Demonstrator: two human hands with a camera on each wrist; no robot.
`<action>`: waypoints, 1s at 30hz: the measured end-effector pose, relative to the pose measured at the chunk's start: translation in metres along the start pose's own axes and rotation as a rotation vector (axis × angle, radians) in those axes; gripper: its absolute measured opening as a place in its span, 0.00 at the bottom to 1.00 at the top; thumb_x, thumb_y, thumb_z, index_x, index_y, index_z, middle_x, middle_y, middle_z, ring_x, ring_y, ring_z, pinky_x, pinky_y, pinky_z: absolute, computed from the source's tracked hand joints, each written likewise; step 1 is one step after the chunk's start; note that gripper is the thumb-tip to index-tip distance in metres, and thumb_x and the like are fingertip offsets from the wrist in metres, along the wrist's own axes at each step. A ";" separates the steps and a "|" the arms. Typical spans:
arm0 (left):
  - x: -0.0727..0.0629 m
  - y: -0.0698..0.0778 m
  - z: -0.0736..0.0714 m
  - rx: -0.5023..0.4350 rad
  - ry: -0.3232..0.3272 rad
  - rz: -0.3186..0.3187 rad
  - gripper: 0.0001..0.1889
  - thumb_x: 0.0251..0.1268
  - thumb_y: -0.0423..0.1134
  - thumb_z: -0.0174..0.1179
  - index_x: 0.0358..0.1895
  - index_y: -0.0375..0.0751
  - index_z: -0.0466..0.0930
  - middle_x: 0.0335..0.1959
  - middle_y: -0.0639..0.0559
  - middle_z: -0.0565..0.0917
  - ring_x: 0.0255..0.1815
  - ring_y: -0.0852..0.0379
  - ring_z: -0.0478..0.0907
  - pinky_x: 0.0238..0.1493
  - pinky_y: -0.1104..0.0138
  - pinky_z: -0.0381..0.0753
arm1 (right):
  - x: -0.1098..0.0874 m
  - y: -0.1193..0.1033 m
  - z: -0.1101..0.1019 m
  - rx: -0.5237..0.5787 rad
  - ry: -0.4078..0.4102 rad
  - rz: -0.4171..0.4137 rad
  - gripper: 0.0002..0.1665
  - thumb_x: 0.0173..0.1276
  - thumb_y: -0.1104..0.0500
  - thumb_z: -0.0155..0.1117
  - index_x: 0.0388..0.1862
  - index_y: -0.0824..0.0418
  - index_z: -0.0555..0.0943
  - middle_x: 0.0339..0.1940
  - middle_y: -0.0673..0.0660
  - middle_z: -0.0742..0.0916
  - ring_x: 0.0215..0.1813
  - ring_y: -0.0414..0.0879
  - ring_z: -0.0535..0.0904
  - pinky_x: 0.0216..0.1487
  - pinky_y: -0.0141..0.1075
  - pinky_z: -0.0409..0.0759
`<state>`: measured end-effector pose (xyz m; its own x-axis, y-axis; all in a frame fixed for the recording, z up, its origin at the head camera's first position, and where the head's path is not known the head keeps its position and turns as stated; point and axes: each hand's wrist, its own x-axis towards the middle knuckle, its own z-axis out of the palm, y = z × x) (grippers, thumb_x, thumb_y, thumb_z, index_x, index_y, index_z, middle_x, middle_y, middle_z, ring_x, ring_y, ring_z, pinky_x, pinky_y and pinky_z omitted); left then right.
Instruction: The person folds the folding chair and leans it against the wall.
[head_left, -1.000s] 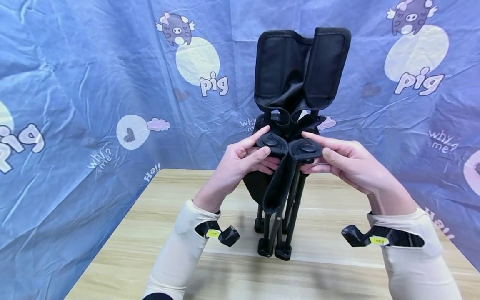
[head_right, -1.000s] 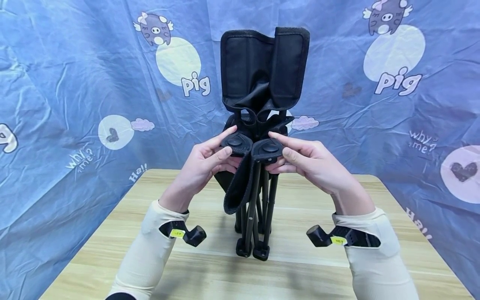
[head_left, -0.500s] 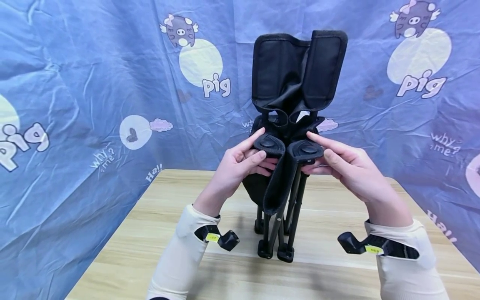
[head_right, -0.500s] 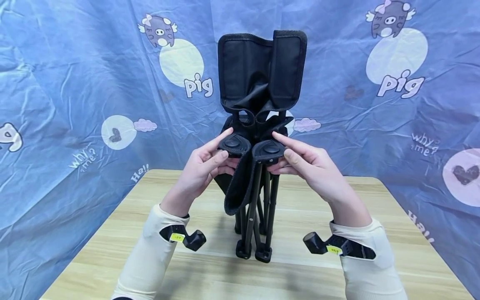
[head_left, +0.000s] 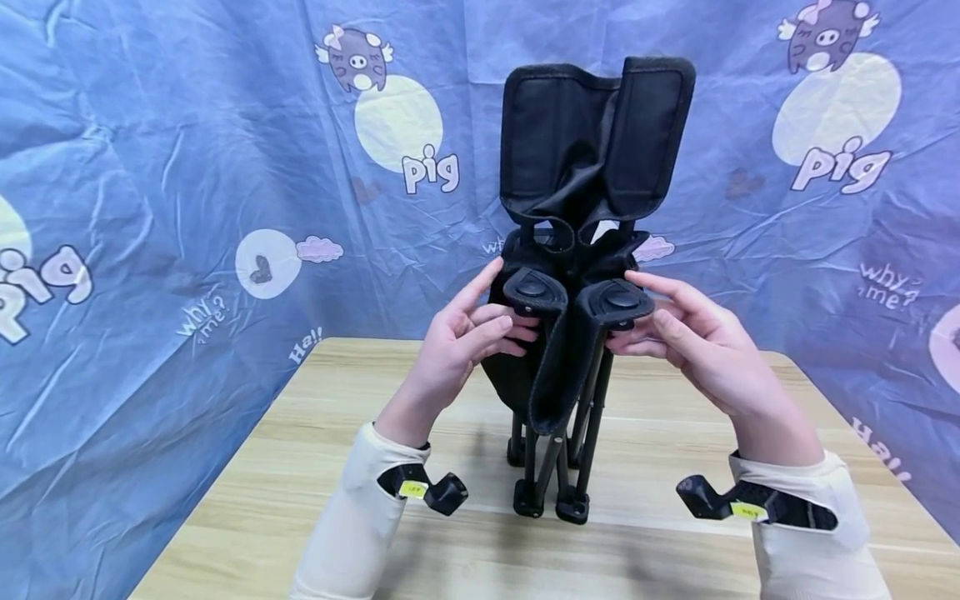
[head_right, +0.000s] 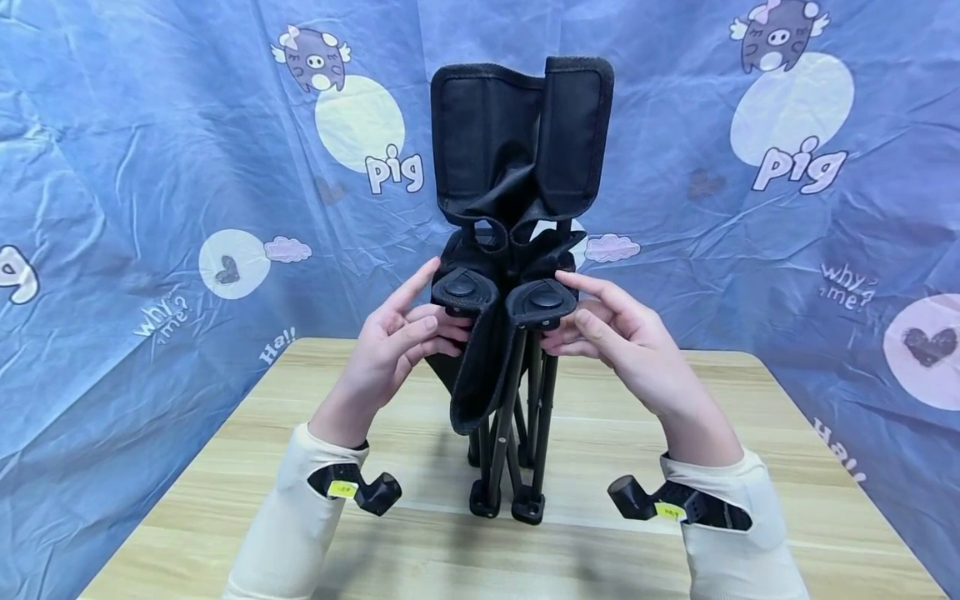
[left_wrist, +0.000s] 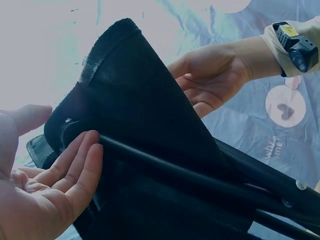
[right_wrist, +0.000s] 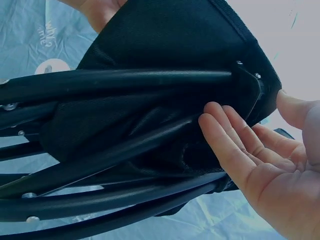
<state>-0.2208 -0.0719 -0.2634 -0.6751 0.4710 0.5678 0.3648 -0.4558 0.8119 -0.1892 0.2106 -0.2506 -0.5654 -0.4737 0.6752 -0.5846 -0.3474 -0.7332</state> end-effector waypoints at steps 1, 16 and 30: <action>-0.002 0.000 -0.001 -0.005 0.005 0.007 0.39 0.68 0.29 0.51 0.80 0.38 0.45 0.44 0.39 0.86 0.43 0.53 0.85 0.45 0.64 0.84 | -0.001 0.001 0.000 -0.003 -0.001 0.001 0.27 0.80 0.73 0.35 0.75 0.68 0.62 0.49 0.66 0.86 0.49 0.55 0.86 0.54 0.40 0.82; -0.034 -0.012 -0.021 0.022 0.001 0.013 0.37 0.68 0.34 0.59 0.76 0.33 0.51 0.46 0.51 0.86 0.46 0.54 0.84 0.48 0.64 0.84 | -0.030 0.011 -0.011 -0.024 -0.003 0.035 0.28 0.79 0.75 0.34 0.74 0.66 0.62 0.51 0.60 0.85 0.51 0.52 0.85 0.54 0.40 0.82; -0.081 -0.040 -0.041 0.011 0.063 -0.099 0.23 0.67 0.26 0.59 0.65 0.35 0.68 0.46 0.50 0.86 0.47 0.55 0.84 0.46 0.64 0.85 | -0.072 0.033 -0.017 -0.143 0.102 0.251 0.32 0.76 0.78 0.41 0.74 0.59 0.64 0.51 0.57 0.85 0.48 0.50 0.86 0.49 0.41 0.84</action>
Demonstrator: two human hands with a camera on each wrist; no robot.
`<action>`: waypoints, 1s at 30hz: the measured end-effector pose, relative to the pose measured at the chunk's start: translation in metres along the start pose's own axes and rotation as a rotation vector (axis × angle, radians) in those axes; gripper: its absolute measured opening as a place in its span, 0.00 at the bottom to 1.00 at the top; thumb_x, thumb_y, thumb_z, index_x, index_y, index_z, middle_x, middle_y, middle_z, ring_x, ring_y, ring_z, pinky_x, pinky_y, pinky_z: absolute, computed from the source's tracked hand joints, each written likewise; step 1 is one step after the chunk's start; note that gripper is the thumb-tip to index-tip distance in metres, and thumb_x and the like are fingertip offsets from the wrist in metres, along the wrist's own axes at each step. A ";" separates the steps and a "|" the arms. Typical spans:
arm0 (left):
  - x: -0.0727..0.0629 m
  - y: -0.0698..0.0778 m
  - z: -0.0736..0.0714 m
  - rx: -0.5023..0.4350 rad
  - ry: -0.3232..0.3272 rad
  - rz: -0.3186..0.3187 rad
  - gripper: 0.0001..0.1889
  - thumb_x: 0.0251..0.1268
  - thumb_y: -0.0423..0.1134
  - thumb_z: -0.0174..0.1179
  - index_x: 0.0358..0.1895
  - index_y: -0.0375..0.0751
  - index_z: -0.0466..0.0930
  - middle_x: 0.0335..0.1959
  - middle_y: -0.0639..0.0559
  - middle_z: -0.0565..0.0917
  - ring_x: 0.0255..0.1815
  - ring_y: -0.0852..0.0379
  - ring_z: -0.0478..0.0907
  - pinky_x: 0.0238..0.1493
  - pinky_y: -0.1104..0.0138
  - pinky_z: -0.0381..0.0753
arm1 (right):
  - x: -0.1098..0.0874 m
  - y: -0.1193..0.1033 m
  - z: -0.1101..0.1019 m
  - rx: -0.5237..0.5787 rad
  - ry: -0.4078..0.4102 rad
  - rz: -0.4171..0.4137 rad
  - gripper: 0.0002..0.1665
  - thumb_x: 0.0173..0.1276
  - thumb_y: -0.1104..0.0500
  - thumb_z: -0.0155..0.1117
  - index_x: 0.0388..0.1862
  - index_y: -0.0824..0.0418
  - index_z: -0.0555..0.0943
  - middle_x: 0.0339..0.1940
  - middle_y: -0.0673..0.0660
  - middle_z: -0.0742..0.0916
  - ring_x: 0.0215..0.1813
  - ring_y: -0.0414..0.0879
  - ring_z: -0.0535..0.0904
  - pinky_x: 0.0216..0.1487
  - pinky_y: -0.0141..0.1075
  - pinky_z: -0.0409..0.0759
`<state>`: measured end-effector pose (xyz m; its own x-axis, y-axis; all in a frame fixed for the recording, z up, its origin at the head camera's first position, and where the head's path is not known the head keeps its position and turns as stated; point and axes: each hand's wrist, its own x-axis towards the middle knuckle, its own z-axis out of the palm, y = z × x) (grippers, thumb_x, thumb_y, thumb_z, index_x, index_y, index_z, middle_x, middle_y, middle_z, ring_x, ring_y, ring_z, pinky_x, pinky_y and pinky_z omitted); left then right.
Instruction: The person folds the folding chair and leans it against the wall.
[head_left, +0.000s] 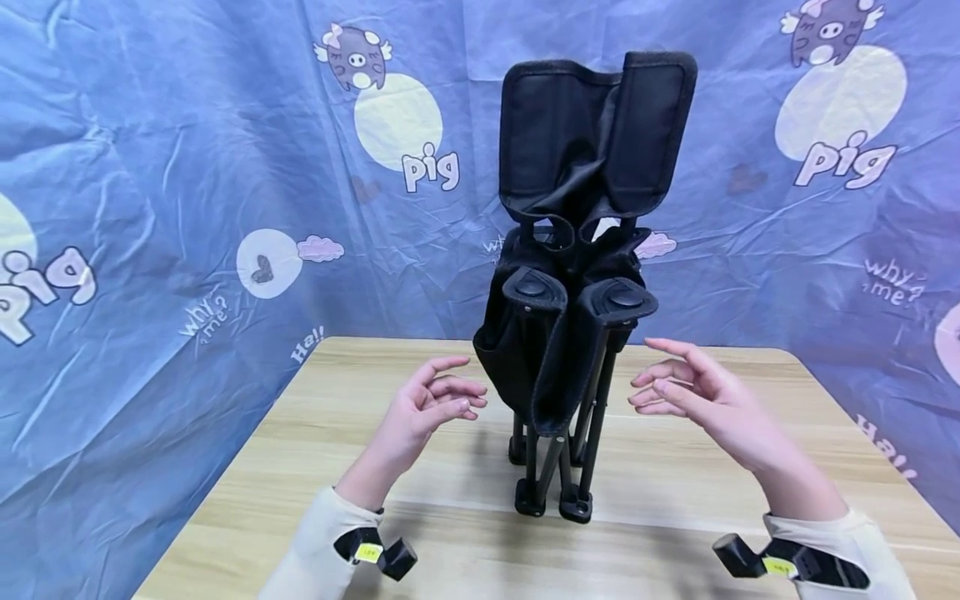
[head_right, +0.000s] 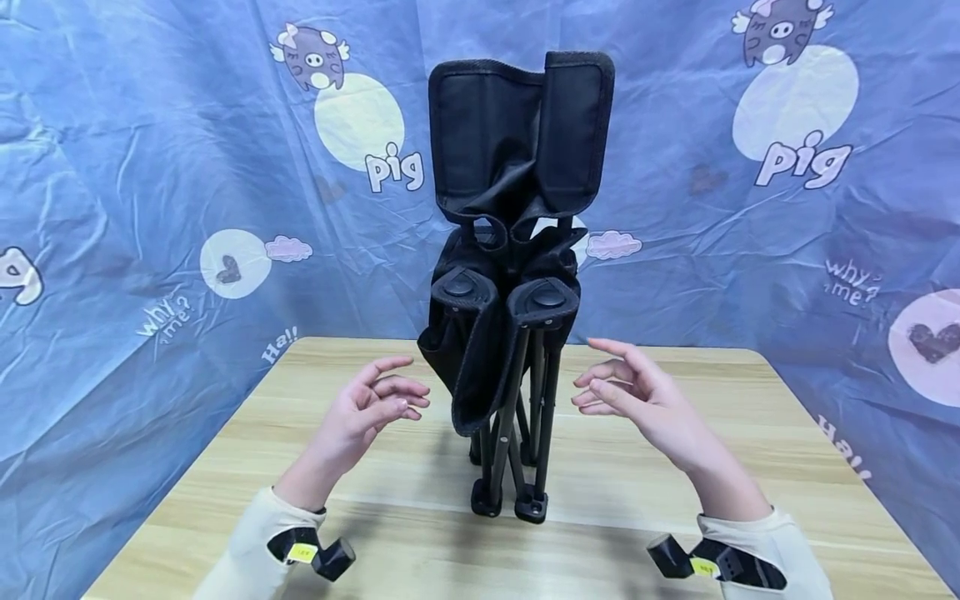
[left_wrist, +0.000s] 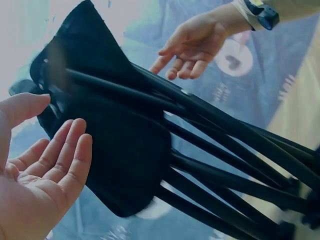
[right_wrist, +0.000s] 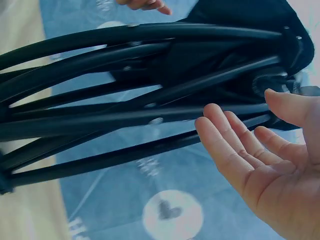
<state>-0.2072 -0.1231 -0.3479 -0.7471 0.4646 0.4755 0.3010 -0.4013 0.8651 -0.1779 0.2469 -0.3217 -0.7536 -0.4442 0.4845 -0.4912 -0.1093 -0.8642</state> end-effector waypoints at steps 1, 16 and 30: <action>-0.002 -0.003 -0.001 0.003 0.008 -0.019 0.23 0.67 0.25 0.59 0.64 0.35 0.69 0.46 0.50 0.85 0.47 0.55 0.84 0.46 0.63 0.85 | -0.003 0.003 0.000 -0.009 0.006 0.027 0.32 0.76 0.77 0.42 0.74 0.57 0.64 0.51 0.57 0.85 0.48 0.50 0.86 0.49 0.41 0.84; -0.028 -0.062 -0.014 -0.004 0.060 -0.337 0.16 0.67 0.28 0.60 0.56 0.34 0.74 0.47 0.49 0.85 0.47 0.57 0.84 0.48 0.65 0.83 | -0.045 0.060 0.013 -0.032 0.030 0.315 0.27 0.77 0.68 0.51 0.68 0.45 0.67 0.54 0.59 0.79 0.48 0.54 0.85 0.48 0.46 0.85; -0.046 -0.114 -0.005 -0.004 0.039 -0.527 0.24 0.62 0.28 0.61 0.60 0.19 0.68 0.57 0.31 0.79 0.44 0.56 0.82 0.44 0.61 0.84 | -0.067 0.111 0.030 0.170 -0.027 0.494 0.30 0.75 0.66 0.56 0.72 0.65 0.62 0.59 0.69 0.72 0.48 0.54 0.83 0.50 0.48 0.84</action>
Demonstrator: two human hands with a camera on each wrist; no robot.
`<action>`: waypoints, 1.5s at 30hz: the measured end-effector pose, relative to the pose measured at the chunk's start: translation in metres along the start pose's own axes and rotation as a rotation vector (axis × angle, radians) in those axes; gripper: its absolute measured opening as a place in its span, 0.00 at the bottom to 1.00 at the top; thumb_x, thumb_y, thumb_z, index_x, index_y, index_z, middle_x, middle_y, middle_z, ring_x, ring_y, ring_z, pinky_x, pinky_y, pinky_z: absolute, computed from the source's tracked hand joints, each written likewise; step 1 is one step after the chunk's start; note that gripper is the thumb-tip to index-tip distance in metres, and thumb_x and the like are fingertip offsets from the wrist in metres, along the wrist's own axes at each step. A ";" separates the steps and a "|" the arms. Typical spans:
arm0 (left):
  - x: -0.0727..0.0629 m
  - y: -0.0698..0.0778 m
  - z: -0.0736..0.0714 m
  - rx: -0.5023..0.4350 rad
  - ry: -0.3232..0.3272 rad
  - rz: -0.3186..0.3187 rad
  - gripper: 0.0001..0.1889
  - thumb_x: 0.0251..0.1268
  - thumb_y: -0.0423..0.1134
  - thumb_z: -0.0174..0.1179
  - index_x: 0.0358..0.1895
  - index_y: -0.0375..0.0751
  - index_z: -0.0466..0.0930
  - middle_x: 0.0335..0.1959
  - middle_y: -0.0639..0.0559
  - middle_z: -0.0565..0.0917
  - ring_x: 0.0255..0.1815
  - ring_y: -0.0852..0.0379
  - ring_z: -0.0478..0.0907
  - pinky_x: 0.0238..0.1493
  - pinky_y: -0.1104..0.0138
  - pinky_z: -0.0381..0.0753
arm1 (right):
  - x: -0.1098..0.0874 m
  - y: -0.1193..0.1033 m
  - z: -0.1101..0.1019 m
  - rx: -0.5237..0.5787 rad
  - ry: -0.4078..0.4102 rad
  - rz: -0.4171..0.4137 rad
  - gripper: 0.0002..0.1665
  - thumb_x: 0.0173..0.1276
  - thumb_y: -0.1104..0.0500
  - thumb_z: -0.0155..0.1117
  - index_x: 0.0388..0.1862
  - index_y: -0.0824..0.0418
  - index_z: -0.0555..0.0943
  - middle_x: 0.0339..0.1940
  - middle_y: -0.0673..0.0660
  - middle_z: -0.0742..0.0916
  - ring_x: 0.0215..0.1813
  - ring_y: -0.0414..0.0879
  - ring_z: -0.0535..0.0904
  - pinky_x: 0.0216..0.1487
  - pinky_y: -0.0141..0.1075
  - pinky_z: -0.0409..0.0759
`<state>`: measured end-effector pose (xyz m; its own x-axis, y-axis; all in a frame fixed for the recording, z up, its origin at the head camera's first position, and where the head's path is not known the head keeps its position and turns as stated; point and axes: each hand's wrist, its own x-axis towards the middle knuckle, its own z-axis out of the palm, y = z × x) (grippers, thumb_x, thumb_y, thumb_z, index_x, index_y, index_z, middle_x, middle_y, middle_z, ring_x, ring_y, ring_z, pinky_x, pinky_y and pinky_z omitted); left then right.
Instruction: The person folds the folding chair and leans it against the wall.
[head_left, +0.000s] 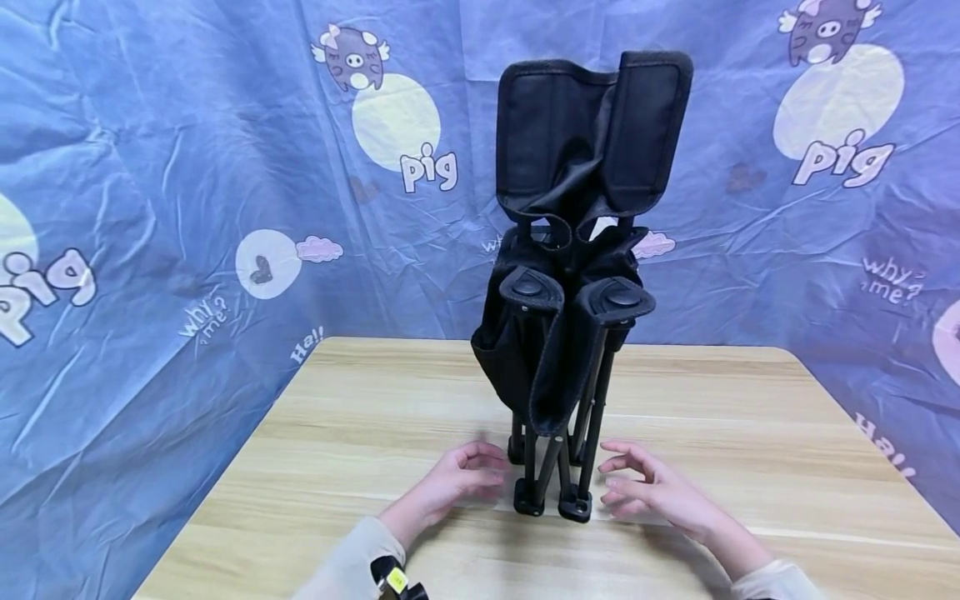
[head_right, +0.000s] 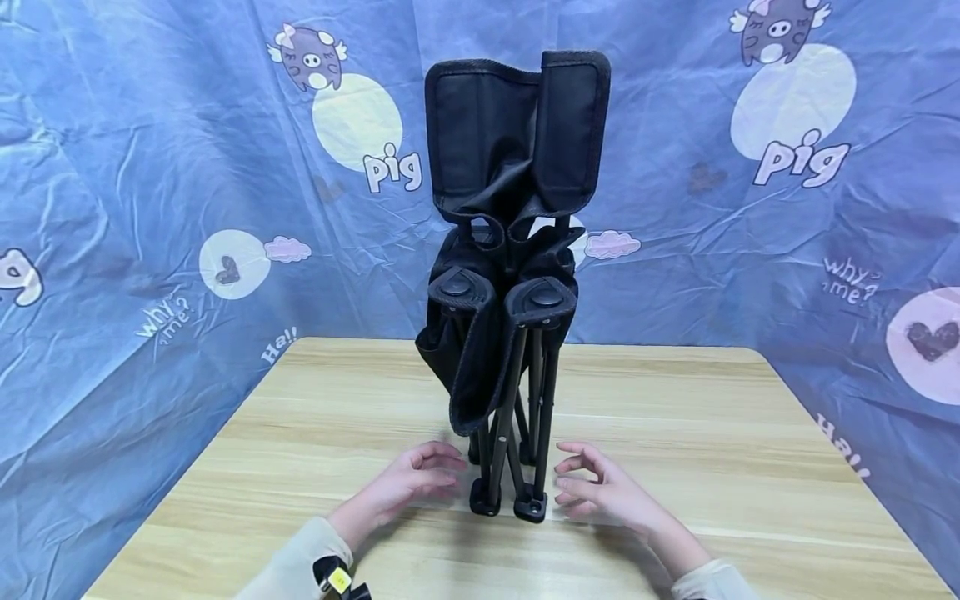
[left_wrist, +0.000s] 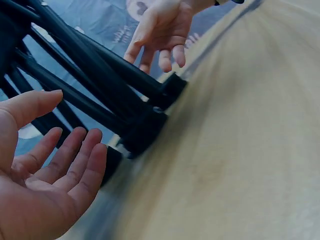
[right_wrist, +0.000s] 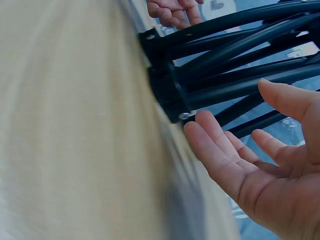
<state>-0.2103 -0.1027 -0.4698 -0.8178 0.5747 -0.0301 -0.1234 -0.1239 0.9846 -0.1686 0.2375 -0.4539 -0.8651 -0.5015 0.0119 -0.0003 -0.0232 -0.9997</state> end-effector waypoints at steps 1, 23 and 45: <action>0.000 -0.003 0.001 -0.004 0.003 -0.005 0.24 0.62 0.27 0.61 0.59 0.19 0.68 0.56 0.32 0.79 0.43 0.56 0.82 0.43 0.61 0.84 | 0.001 0.003 0.001 0.019 -0.004 0.013 0.31 0.74 0.66 0.56 0.72 0.67 0.61 0.59 0.68 0.72 0.48 0.54 0.83 0.51 0.48 0.84; 0.012 -0.024 0.017 -0.042 0.030 -0.031 0.29 0.54 0.20 0.60 0.63 0.21 0.69 0.57 0.38 0.80 0.58 0.47 0.77 0.49 0.58 0.84 | 0.009 0.033 0.015 0.171 -0.095 0.046 0.31 0.69 0.72 0.59 0.66 0.76 0.58 0.55 0.60 0.77 0.45 0.58 0.85 0.49 0.49 0.84; 0.017 -0.027 0.027 0.155 0.049 0.063 0.32 0.45 0.14 0.64 0.60 0.20 0.72 0.54 0.33 0.81 0.55 0.53 0.76 0.63 0.61 0.72 | 0.016 0.034 0.022 0.113 -0.112 0.053 0.38 0.65 0.74 0.62 0.69 0.78 0.54 0.55 0.64 0.74 0.44 0.56 0.86 0.44 0.46 0.86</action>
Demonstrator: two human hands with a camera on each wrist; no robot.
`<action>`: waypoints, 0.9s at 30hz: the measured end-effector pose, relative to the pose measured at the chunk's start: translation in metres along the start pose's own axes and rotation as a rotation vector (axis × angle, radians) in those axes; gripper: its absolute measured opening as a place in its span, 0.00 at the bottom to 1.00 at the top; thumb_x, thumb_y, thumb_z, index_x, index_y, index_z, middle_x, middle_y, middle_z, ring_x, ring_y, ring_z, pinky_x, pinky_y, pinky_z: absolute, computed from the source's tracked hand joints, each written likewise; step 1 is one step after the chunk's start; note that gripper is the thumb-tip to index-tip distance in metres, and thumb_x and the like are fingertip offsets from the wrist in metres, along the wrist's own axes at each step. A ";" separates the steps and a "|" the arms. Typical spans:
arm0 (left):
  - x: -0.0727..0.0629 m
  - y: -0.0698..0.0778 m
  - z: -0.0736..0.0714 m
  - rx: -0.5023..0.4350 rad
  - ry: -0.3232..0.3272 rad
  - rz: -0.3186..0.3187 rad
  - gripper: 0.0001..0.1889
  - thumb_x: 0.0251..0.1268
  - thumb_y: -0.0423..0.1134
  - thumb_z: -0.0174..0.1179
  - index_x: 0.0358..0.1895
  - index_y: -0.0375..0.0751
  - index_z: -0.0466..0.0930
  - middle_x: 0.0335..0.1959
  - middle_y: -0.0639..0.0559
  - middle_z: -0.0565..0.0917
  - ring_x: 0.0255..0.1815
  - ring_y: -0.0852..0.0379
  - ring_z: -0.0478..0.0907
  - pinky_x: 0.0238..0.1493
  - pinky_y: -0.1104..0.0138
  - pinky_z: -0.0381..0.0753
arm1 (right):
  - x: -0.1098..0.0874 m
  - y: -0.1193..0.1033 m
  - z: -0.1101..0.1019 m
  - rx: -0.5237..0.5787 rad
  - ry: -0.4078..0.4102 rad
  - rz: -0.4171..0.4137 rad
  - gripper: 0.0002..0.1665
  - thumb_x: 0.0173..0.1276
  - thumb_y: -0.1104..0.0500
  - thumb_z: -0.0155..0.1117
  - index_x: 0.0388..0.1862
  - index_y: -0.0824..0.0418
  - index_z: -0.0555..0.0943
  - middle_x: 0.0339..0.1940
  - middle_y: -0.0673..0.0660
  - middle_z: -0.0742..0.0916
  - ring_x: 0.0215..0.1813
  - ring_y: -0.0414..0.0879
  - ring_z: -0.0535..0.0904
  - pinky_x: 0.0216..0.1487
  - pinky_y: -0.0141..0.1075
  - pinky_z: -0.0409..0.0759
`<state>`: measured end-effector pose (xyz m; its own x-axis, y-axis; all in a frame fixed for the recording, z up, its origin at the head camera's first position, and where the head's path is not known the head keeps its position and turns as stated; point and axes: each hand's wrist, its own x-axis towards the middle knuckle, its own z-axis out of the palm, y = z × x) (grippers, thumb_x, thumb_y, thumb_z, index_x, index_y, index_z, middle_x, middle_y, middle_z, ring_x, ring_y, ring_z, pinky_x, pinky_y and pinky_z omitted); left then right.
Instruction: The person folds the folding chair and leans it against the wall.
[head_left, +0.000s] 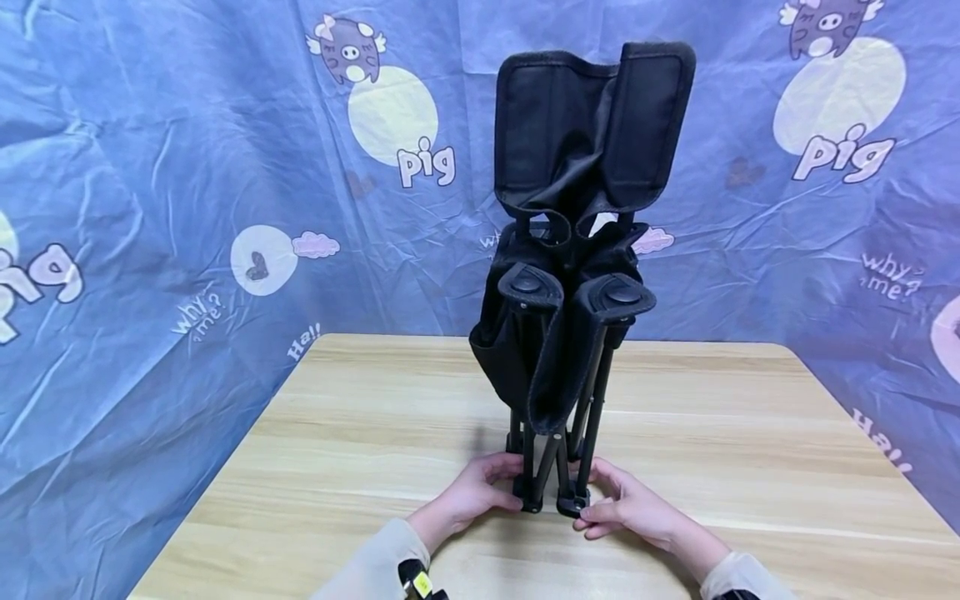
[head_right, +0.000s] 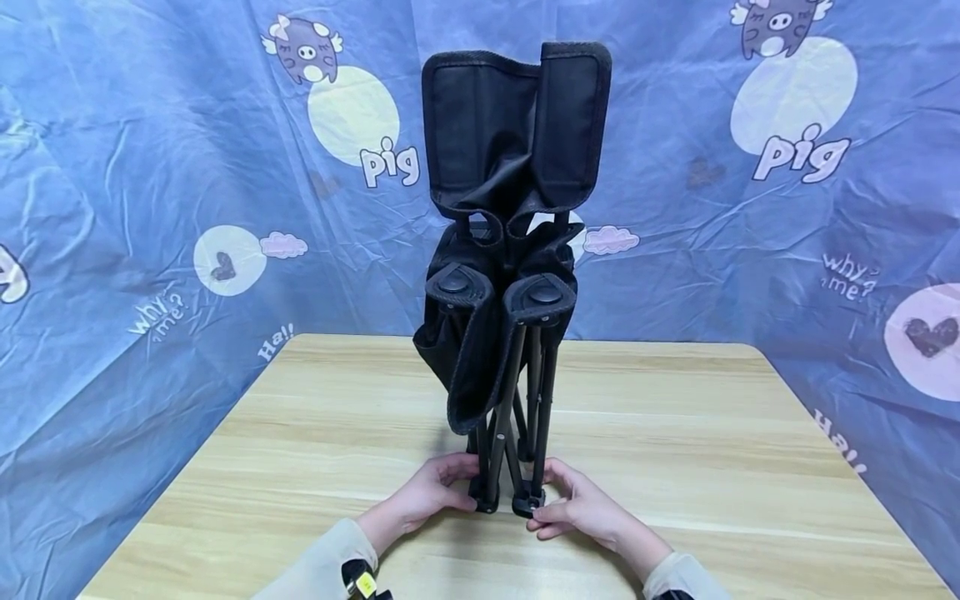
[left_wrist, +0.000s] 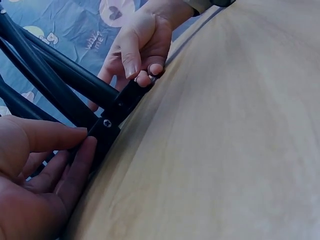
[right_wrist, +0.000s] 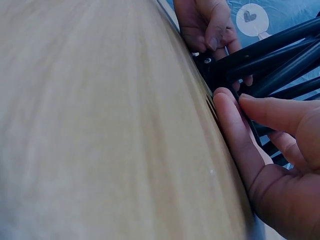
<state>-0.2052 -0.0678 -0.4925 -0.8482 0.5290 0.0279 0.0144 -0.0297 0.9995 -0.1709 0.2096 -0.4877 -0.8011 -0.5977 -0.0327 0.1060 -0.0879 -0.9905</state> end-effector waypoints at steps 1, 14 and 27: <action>0.000 0.000 0.000 -0.001 0.002 0.000 0.32 0.44 0.14 0.63 0.60 0.20 0.72 0.54 0.33 0.81 0.55 0.54 0.76 0.63 0.61 0.72 | 0.000 0.000 0.000 0.001 0.000 -0.002 0.37 0.65 0.74 0.61 0.68 0.78 0.55 0.54 0.64 0.74 0.44 0.56 0.86 0.44 0.46 0.86; 0.002 -0.003 0.000 0.045 -0.015 0.043 0.30 0.44 0.15 0.65 0.58 0.21 0.74 0.53 0.35 0.82 0.53 0.57 0.76 0.63 0.63 0.70 | 0.005 -0.003 0.000 -0.004 0.038 0.041 0.31 0.62 0.75 0.62 0.59 0.79 0.58 0.51 0.63 0.75 0.41 0.58 0.86 0.42 0.47 0.86; 0.004 -0.001 0.001 0.067 0.006 0.024 0.30 0.44 0.15 0.66 0.57 0.25 0.76 0.52 0.37 0.83 0.53 0.54 0.77 0.60 0.64 0.72 | 0.014 -0.008 0.004 -0.020 0.105 0.076 0.33 0.56 0.80 0.62 0.59 0.80 0.58 0.49 0.64 0.76 0.36 0.57 0.87 0.38 0.46 0.87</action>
<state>-0.2086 -0.0650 -0.4931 -0.8502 0.5238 0.0521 0.0699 0.0143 0.9974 -0.1808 0.1989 -0.4799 -0.8483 -0.5156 -0.1204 0.1575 -0.0286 -0.9871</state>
